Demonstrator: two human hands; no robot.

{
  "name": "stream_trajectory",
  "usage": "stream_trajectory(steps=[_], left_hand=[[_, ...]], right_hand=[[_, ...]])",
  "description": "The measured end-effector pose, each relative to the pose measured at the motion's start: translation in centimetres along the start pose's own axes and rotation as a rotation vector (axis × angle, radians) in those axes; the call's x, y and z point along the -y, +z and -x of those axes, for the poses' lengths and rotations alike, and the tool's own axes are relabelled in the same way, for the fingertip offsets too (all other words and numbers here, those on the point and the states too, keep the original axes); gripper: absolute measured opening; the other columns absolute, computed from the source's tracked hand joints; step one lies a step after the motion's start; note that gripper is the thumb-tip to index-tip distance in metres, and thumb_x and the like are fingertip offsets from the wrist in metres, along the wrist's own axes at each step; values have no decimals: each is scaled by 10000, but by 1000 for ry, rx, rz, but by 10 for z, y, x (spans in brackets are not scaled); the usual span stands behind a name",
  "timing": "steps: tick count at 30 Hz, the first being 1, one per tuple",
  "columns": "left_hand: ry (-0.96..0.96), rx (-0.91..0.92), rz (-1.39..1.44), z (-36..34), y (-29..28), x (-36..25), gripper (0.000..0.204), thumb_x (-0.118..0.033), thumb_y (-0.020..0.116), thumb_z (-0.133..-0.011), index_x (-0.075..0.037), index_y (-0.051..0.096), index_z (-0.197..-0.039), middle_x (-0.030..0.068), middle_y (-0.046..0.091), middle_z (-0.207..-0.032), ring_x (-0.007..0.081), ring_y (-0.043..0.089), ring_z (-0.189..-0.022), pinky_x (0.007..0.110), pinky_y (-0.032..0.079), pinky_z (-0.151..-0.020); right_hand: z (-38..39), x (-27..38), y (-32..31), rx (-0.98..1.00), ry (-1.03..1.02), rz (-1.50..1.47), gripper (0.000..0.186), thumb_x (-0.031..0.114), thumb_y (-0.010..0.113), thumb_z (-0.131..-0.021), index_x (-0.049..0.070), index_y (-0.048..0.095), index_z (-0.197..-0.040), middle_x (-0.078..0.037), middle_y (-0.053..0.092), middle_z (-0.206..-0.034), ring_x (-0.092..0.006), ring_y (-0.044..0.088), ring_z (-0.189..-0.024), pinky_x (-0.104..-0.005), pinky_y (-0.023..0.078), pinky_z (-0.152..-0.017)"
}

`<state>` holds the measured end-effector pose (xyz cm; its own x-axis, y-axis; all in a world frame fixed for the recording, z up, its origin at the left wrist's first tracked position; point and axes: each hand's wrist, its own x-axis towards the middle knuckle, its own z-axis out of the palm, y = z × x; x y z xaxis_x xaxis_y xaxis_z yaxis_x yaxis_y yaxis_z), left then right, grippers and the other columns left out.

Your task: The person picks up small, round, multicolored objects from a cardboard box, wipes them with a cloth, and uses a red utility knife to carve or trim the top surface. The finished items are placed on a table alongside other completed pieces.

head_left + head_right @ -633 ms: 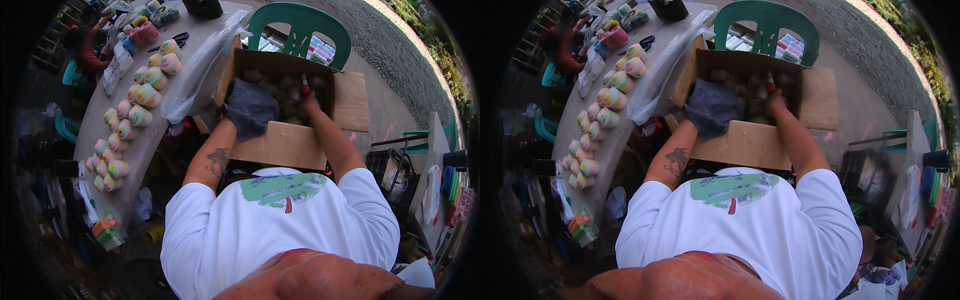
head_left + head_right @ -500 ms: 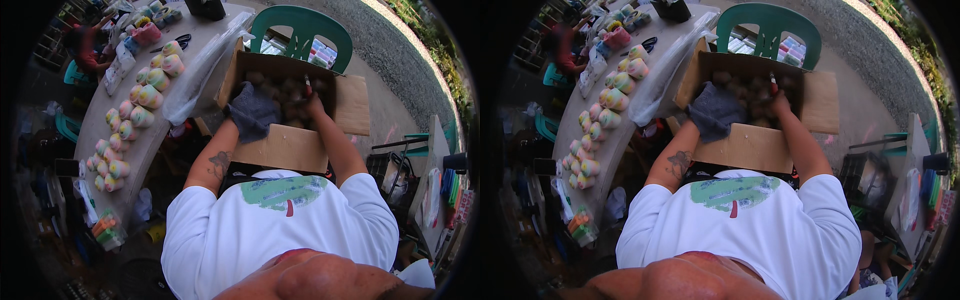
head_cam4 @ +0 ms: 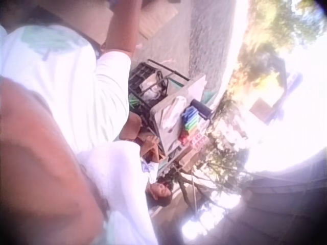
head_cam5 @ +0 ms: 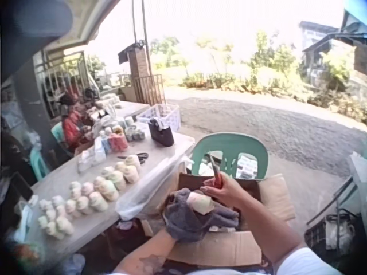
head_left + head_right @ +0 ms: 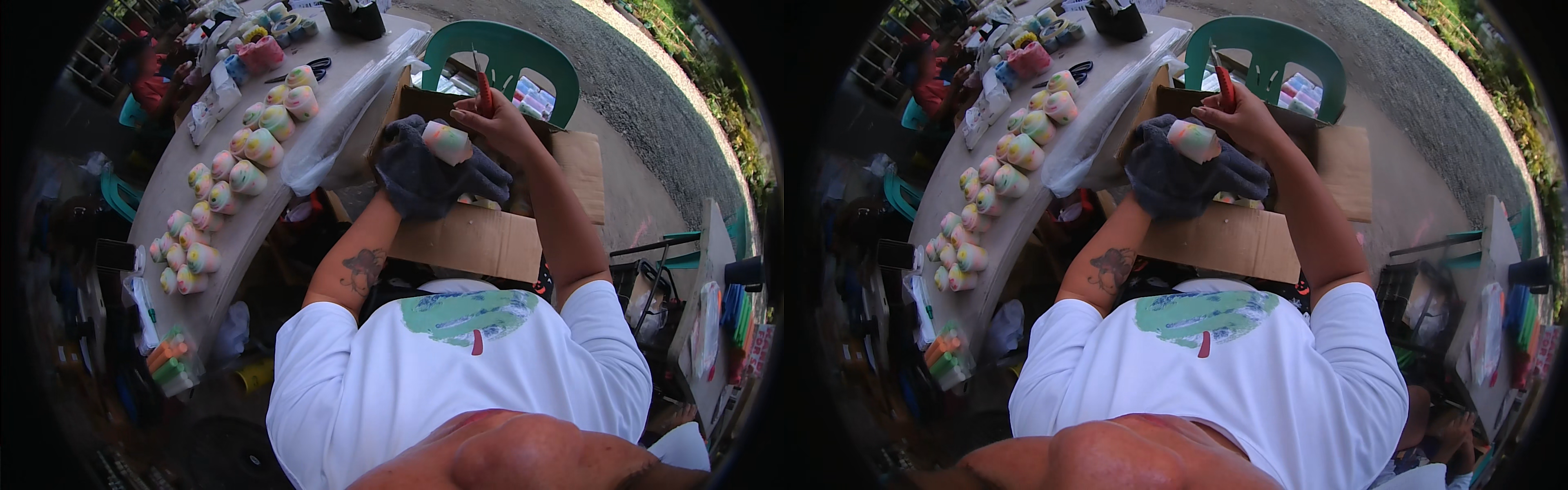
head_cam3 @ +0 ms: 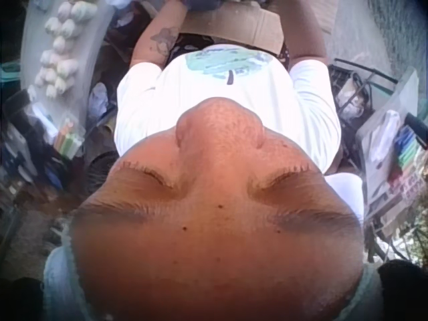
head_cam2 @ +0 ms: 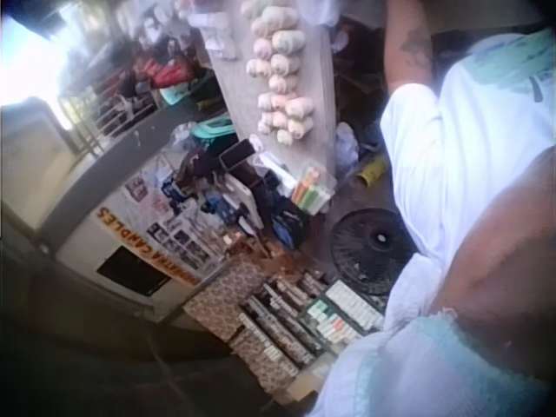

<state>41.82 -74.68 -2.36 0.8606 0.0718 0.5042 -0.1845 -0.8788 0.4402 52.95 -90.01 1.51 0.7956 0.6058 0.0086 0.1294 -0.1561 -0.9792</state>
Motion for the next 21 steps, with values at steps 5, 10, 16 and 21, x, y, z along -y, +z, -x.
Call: stream_trajectory(steps=[5,10,16,21], left_hand=[[194,-162,255,1,15,12,402,-311,805,-695,-115,633,-1001,72,655,-918,293,628,-799,395,510,-731],[209,259,583,2,28,7,374,-258,783,-728,-103,605,-1019,72,648,-903,272,629,-778,372,512,-726],[-436,239,1314,-12,109,79,344,-298,745,-755,-100,570,-976,93,640,-891,259,628,-769,377,516,-720],[103,-85,-73,-6,73,52,379,-306,762,-703,-87,558,-935,125,610,-848,294,613,-751,408,498,-711]], right_hand=[[49,-57,33,-191,-238,29,773,240,918,-662,10,453,-1235,-129,584,-1215,-184,575,-1088,-335,464,-955],[63,-57,32,-285,-222,386,698,217,892,-660,63,435,-1165,-165,617,-1058,-303,632,-959,-385,498,-838],[61,-8,37,-177,-93,580,649,218,860,-663,59,422,-1116,-215,628,-999,-407,635,-937,-424,501,-809],[56,-26,36,-250,-69,516,664,242,873,-660,48,432,-1117,-213,631,-1007,-369,647,-926,-406,505,-811]])
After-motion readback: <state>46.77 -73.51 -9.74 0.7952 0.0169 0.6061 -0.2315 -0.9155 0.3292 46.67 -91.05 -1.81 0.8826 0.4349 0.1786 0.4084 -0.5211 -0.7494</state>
